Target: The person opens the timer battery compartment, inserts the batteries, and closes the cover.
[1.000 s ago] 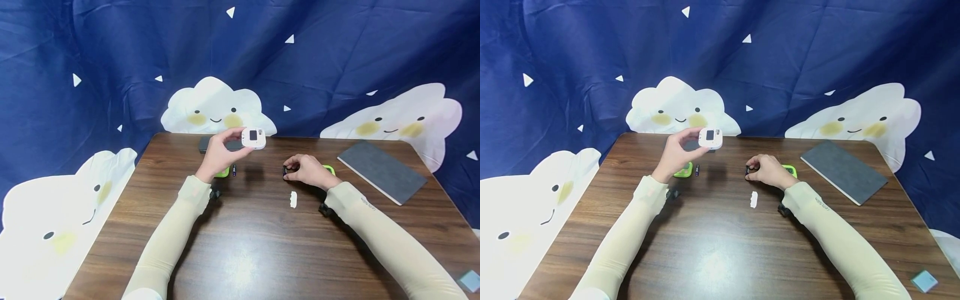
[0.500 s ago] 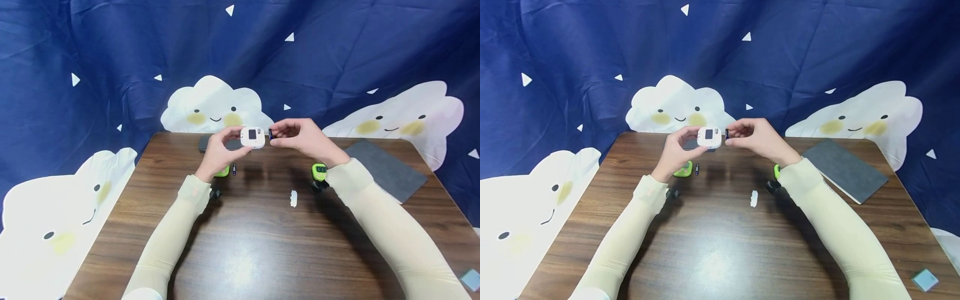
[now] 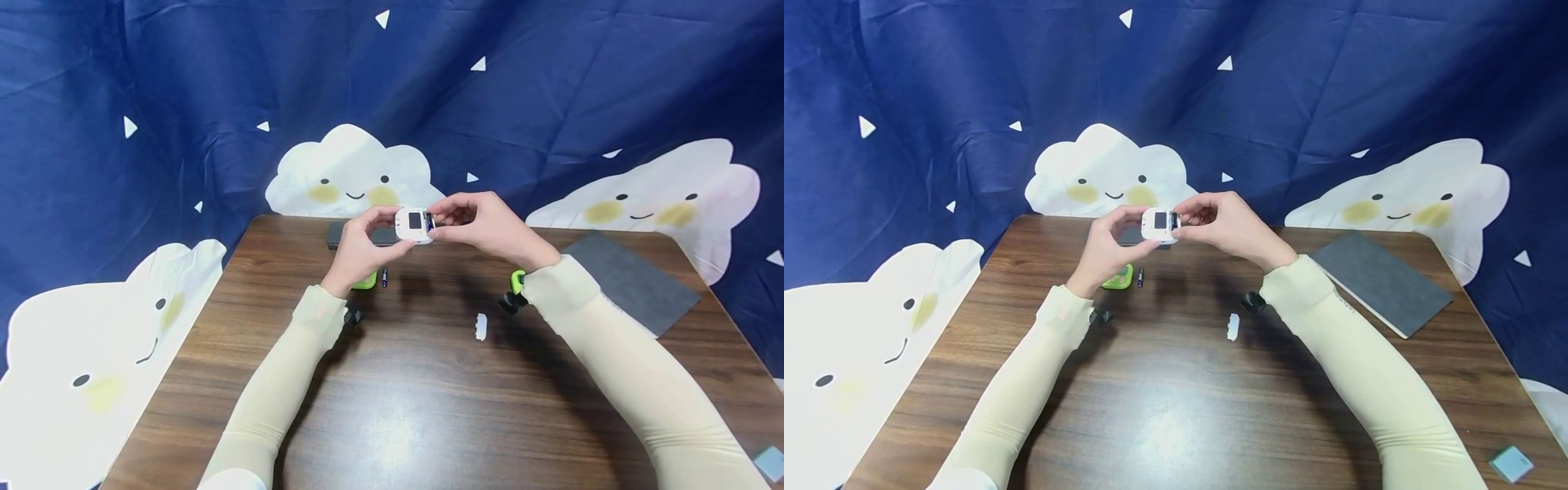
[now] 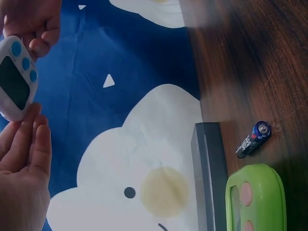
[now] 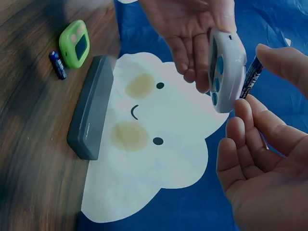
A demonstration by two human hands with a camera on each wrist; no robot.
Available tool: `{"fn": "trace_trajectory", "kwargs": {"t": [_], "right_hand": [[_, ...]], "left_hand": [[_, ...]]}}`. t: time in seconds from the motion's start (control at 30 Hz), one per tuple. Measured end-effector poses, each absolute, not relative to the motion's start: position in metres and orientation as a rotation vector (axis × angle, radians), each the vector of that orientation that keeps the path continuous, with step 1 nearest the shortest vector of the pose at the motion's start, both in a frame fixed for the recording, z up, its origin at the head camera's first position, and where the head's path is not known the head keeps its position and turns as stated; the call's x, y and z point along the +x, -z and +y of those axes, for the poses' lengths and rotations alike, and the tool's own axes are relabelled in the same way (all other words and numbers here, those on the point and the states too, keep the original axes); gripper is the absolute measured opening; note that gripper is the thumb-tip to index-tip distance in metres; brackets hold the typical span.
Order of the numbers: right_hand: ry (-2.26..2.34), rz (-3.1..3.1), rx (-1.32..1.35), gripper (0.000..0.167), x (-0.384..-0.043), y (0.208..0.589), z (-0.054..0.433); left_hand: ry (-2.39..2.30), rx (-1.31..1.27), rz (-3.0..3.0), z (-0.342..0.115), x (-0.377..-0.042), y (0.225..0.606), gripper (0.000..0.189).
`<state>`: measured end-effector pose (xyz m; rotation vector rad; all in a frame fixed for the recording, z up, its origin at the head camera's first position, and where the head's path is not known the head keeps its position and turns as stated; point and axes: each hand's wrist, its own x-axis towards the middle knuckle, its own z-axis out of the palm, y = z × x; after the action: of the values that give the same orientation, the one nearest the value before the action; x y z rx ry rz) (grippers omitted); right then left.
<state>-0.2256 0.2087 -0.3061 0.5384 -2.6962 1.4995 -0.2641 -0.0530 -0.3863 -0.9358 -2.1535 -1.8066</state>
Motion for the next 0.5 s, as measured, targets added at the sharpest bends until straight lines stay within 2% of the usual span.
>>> {"fn": "trace_trajectory", "kwargs": {"t": [0.33,0.5], "right_hand": [[-1.193,-2.745,0.598,0.034,-0.2259,0.3065,0.2066],[-1.389,-2.69,0.542,0.038,-0.2247,0.3116,0.2087]], "left_hand": [[1.799,-0.928,-2.174,-0.0533,-0.2643,0.3864,0.054],[1.803,-0.929,-2.153,-0.0521,-0.2647,0.3865,0.055]]}}
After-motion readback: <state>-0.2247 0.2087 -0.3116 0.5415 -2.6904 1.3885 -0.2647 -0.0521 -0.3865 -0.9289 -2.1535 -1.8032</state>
